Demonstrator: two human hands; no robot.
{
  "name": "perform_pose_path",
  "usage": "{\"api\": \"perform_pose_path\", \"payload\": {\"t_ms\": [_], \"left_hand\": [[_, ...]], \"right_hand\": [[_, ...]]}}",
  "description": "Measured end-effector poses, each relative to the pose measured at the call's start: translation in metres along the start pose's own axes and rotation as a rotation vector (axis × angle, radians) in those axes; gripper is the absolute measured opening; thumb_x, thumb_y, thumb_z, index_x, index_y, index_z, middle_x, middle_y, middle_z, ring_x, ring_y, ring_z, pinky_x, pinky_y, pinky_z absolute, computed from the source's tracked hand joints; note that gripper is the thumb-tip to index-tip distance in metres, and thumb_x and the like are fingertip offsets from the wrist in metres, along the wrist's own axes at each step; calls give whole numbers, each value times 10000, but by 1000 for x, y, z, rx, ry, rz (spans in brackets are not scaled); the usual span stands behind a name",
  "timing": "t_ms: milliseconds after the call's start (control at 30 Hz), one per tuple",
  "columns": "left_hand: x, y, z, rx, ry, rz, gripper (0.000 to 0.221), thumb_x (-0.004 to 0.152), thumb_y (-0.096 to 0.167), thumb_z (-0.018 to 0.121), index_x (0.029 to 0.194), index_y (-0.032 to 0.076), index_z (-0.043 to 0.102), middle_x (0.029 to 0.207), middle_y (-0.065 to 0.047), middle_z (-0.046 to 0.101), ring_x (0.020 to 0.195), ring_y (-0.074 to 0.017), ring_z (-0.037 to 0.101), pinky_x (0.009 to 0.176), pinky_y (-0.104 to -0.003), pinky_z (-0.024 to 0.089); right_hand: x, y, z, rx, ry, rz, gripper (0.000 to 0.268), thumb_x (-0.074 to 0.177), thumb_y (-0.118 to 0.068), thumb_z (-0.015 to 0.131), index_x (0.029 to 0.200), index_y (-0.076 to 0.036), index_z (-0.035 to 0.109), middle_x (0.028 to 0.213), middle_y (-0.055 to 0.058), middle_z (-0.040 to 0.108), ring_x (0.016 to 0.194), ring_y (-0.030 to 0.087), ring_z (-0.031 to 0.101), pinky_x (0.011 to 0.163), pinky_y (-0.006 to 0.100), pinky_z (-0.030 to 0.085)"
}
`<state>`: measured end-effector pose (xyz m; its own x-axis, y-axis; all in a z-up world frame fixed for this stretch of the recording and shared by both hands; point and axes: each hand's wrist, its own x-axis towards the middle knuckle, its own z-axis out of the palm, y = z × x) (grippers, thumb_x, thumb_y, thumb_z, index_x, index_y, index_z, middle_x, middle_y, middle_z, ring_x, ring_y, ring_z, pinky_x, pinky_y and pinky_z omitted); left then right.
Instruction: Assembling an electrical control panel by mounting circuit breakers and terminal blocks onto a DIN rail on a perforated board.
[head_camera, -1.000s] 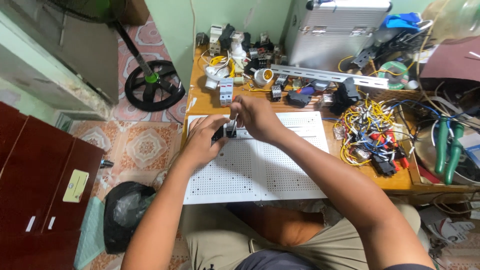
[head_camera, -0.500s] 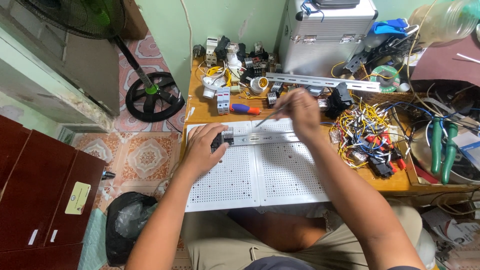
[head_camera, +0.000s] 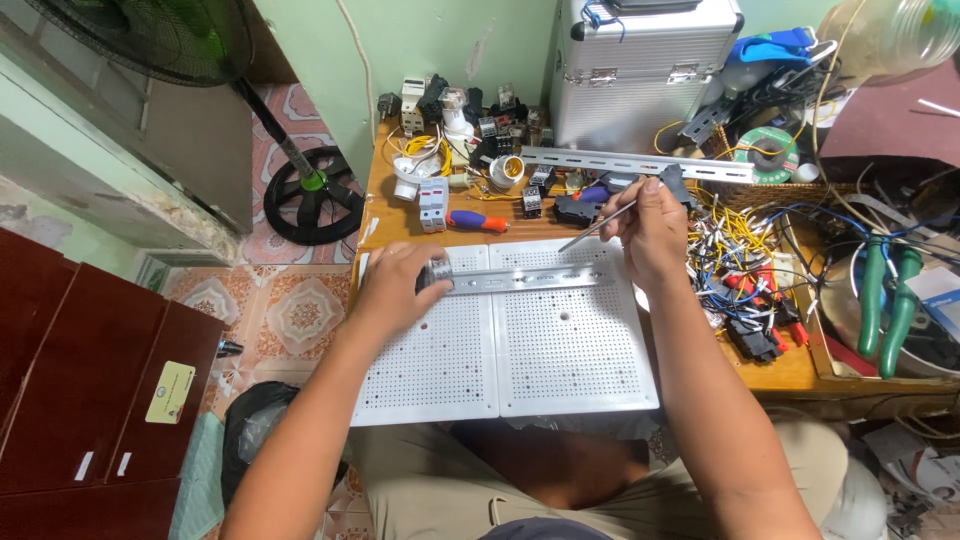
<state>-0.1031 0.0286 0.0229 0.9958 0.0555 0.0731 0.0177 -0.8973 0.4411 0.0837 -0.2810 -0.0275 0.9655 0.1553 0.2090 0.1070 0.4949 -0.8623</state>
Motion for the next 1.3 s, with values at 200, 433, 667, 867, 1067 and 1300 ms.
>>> {"api": "perform_pose_path", "payload": {"t_ms": [200, 433, 667, 867, 1067, 1300], "left_hand": [[56, 11, 11, -48, 351, 284, 431, 842, 121, 792, 1249, 170, 660, 1163, -97, 693, 1153, -349, 642, 1041, -478, 455], [120, 71, 54, -121, 98, 268, 488, 838, 130, 805, 1294, 170, 637, 1208, -110, 686, 1168, -349, 661, 1022, -498, 517], [150, 97, 61, 127, -125, 203, 446, 910, 219, 743, 1345, 216, 643, 1272, -33, 693, 1213, -280, 636, 1044, -457, 468], [145, 101, 47, 110, -168, 177, 477, 893, 204, 777, 1352, 182, 649, 1277, -56, 698, 1236, -297, 623, 1073, -494, 465], [139, 93, 34, 94, -180, 123, 458, 868, 184, 798, 1308, 173, 674, 1257, -63, 699, 1228, -337, 628, 1066, -544, 474], [133, 89, 19, 74, -179, 108, 624, 816, 201, 855, 1391, 239, 617, 1323, -50, 678, 1268, -362, 595, 1108, -570, 440]], "right_hand": [[4, -9, -5, 72, 79, -9, 401, 1122, -386, 389, 969, -56, 558, 781, 155, 676, 542, 172, 697, 520, 336, 640], [5, -8, -4, 45, 97, -29, 412, 1119, -400, 383, 966, -60, 557, 766, 154, 665, 521, 169, 684, 499, 310, 618], [5, -7, -3, 25, 106, -37, 418, 1120, -391, 402, 939, -52, 565, 746, 168, 670, 499, 178, 676, 480, 304, 616], [2, -11, 2, -13, 69, -54, 420, 1129, -380, 395, 931, -50, 563, 741, 163, 666, 501, 159, 663, 489, 281, 604], [2, -8, -2, -25, 54, -61, 420, 1134, -375, 391, 940, -45, 564, 747, 169, 664, 507, 158, 656, 501, 285, 607], [1, -12, 0, -52, 30, -68, 409, 1143, -353, 382, 940, -47, 563, 754, 162, 668, 513, 148, 646, 514, 277, 602]]}}
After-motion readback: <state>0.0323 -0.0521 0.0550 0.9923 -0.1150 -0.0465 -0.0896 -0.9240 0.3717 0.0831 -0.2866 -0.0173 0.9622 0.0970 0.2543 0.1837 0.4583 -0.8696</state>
